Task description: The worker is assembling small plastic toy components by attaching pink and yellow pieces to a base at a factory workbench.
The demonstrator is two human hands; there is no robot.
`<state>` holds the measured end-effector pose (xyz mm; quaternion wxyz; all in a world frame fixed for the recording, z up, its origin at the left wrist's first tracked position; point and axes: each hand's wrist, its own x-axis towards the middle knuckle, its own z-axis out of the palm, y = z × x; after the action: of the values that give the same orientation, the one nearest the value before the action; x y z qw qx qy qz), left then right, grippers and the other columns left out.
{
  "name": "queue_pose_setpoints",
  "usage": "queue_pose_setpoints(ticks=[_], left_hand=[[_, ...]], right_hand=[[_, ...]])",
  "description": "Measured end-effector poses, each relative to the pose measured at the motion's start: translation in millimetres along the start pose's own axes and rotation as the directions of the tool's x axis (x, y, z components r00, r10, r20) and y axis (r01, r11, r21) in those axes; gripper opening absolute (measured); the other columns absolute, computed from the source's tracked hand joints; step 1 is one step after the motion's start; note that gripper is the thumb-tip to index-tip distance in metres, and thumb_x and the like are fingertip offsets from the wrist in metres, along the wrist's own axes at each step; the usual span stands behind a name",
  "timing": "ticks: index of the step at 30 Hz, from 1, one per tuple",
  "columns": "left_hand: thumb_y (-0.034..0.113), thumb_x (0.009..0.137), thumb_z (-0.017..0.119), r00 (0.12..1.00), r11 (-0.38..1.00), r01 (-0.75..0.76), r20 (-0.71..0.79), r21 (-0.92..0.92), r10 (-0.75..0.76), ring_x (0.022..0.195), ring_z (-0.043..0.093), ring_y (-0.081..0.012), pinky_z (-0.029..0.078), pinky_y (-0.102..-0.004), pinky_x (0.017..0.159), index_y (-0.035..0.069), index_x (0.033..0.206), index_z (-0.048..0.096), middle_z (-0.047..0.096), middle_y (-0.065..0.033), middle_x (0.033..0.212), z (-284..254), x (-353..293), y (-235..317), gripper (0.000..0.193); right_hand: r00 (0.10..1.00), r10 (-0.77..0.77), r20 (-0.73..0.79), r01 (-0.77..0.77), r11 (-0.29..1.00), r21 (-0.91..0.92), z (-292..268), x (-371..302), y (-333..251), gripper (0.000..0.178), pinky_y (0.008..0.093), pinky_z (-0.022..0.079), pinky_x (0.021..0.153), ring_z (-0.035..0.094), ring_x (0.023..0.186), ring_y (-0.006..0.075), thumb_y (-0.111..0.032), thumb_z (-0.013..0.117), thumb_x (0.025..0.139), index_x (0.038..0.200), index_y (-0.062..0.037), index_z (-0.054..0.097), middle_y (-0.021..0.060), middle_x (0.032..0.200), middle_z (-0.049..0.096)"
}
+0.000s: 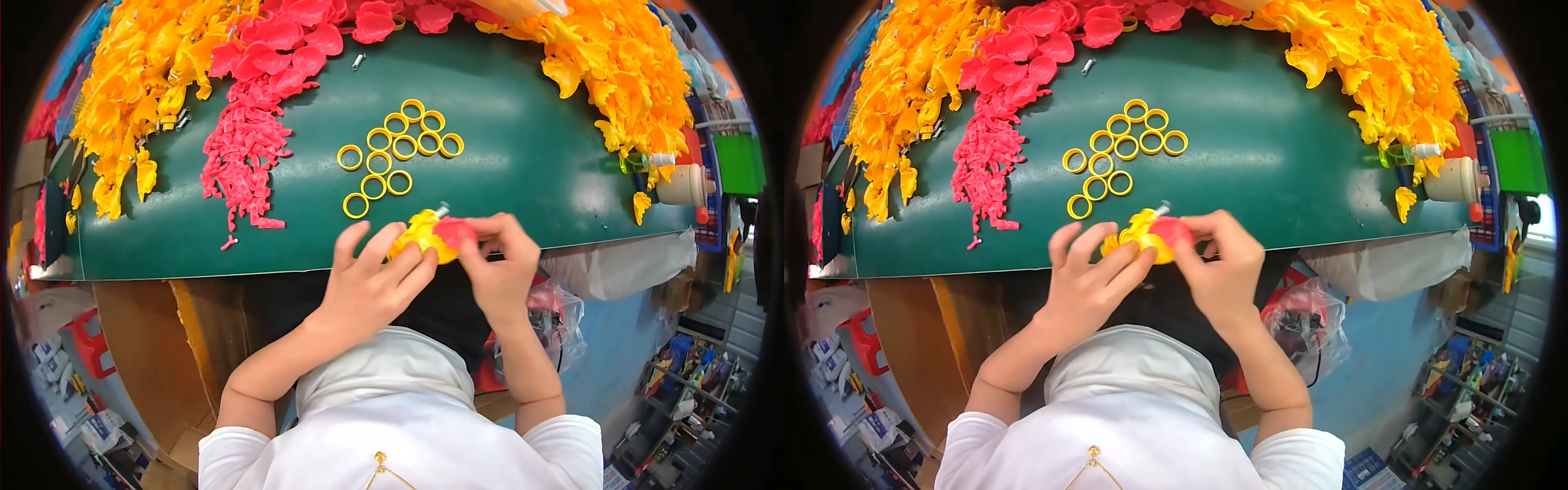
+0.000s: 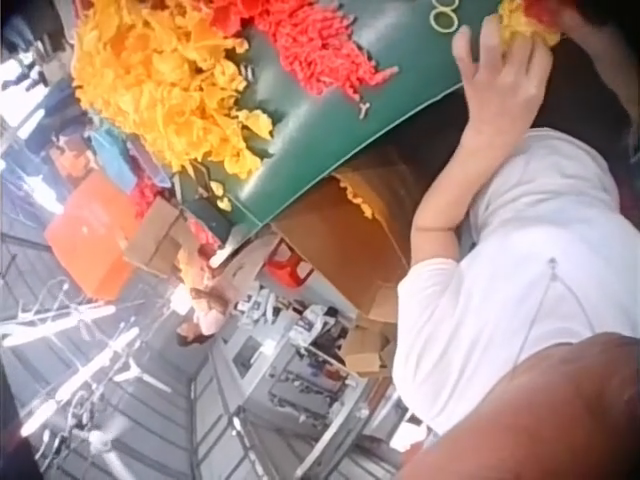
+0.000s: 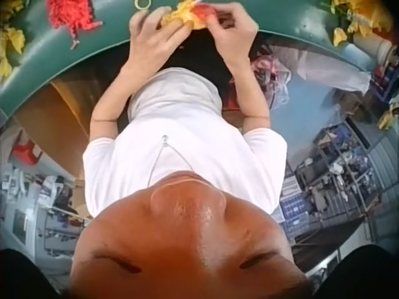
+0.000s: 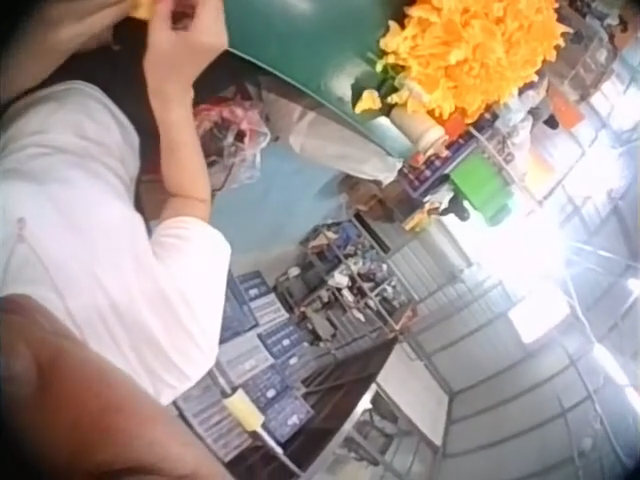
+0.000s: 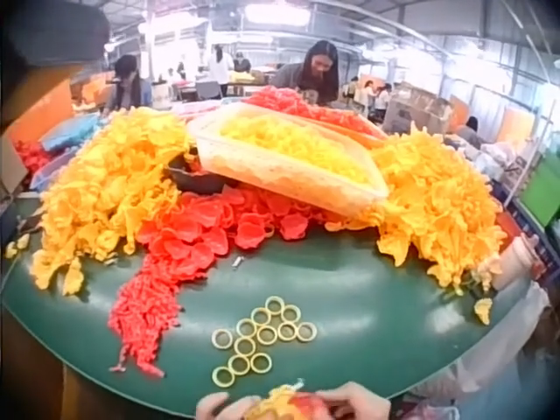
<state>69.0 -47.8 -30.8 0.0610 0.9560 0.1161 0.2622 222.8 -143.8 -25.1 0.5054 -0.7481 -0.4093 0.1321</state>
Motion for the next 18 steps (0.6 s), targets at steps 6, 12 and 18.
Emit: queue_pose_setpoints(ticks=[6, 12, 18], left_hand=[[0.024, 0.071, 0.075, 0.994, 0.991, 0.109, -0.033, 0.077, -0.107, 0.115, 0.047, -0.0302, 0.040, -0.0450, 0.089, 0.009, 0.099, 0.066, 0.062, -0.0042, 0.106, 7, -12, 10, 0.033], [0.017, 0.075, 0.072, 0.986, 0.996, 0.078, -0.146, -0.030, -0.082, 0.112, 0.055, -0.0333, 0.048, -0.0472, 0.088, 0.005, 0.090, 0.068, 0.062, -0.0060, 0.099, 21, -13, 5, 0.019], [0.011, 0.072, 0.073, 0.987, 0.996, 0.048, -0.149, -0.078, -0.059, 0.110, 0.056, -0.0338, 0.055, -0.0380, 0.082, 0.005, 0.088, 0.071, 0.063, -0.0059, 0.096, 18, -13, -1, 0.018]], right_hand=[[0.992, 0.118, 0.043, -0.123, 0.984, 0.125, -12, 14, -3, 0.012, 0.0187, 0.049, 0.062, 0.062, 0.070, 0.0067, 0.002, 0.066, 0.083, 0.096, 0.0023, 0.067, 0.0023, 0.083, 0.067], [0.987, -0.144, 0.068, 0.148, 0.987, -0.058, 6, 18, -15, 0.012, 0.0218, 0.045, 0.053, 0.058, 0.061, 0.0102, 0.003, 0.071, 0.072, 0.082, 0.0006, 0.066, 0.0064, 0.072, 0.065], [0.952, -0.277, 0.129, 0.293, 0.947, -0.131, 19, 12, -5, 0.013, 0.0260, 0.048, 0.053, 0.065, 0.062, 0.0183, 0.002, 0.073, 0.071, 0.081, 0.0008, 0.065, 0.0095, 0.074, 0.066]])
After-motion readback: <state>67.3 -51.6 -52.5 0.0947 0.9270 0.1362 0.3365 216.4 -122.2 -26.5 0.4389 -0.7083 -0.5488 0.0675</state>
